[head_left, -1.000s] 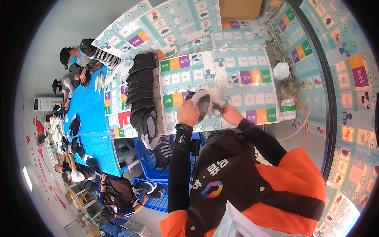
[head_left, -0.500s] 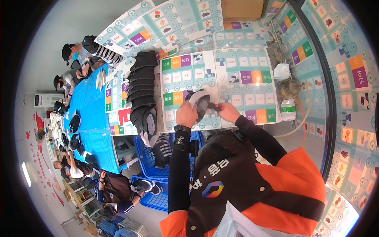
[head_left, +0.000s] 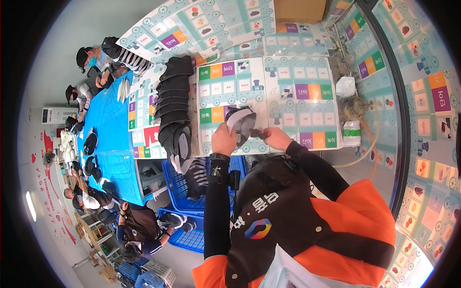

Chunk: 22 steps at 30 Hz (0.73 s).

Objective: The person assembles shoe components by applying adhesive with a brush to the interior edges of black shoe uppers and then placing them onto a stack.

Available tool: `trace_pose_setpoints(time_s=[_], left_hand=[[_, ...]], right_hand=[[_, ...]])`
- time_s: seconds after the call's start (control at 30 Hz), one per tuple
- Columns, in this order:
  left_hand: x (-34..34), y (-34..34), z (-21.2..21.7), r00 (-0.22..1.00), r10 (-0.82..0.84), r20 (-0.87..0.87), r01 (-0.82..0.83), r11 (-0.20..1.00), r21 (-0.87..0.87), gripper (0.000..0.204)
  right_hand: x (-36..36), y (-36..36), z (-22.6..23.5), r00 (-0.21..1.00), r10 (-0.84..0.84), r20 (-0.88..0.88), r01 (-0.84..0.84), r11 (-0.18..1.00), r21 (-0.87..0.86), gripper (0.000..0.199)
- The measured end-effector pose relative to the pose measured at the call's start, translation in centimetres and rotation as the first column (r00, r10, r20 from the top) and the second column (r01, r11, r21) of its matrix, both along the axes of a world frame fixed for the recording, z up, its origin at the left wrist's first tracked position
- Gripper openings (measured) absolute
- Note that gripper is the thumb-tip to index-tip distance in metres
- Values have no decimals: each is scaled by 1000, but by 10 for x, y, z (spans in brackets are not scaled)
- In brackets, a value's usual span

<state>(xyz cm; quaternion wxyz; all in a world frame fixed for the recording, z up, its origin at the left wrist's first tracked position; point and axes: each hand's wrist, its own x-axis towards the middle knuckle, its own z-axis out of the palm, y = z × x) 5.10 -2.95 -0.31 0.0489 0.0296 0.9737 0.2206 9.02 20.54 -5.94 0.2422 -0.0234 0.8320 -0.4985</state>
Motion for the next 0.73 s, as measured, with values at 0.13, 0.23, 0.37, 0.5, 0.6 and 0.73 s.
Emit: trace_pose_setpoints(time_s=[0.13, 0.23, 0.37, 0.5, 0.6, 0.73], left_hand=[[-4, -1, -1, 1000, -13, -23, 14, 1000, 5, 31], [-6, 2, 2, 1000, -25, -10, 26, 1000, 11, 30], [-12, 7, 5, 1000, -29, 5, 29, 999, -14, 29], [-22, 18, 6, 999, -43, 1, 43, 999, -17, 28], [-30, 12, -3, 997, -78, -15, 78, 997, -19, 32], [-41, 16, -13, 992, -118, -41, 116, 992, -47, 38]], right_hand=[[4, 0, -5, 996, -75, 43, 77, 996, -42, 28], [6, 2, -13, 995, -77, 60, 79, 997, -24, 28], [6, 3, 4, 992, -20, 127, 21, 1000, -8, 26], [4, 1, -8, 972, -201, -125, 209, 976, 62, 23], [0, -3, -1, 985, -101, -143, 118, 986, 118, 21], [-7, 1, 6, 988, -78, -135, 102, 977, 186, 27]])
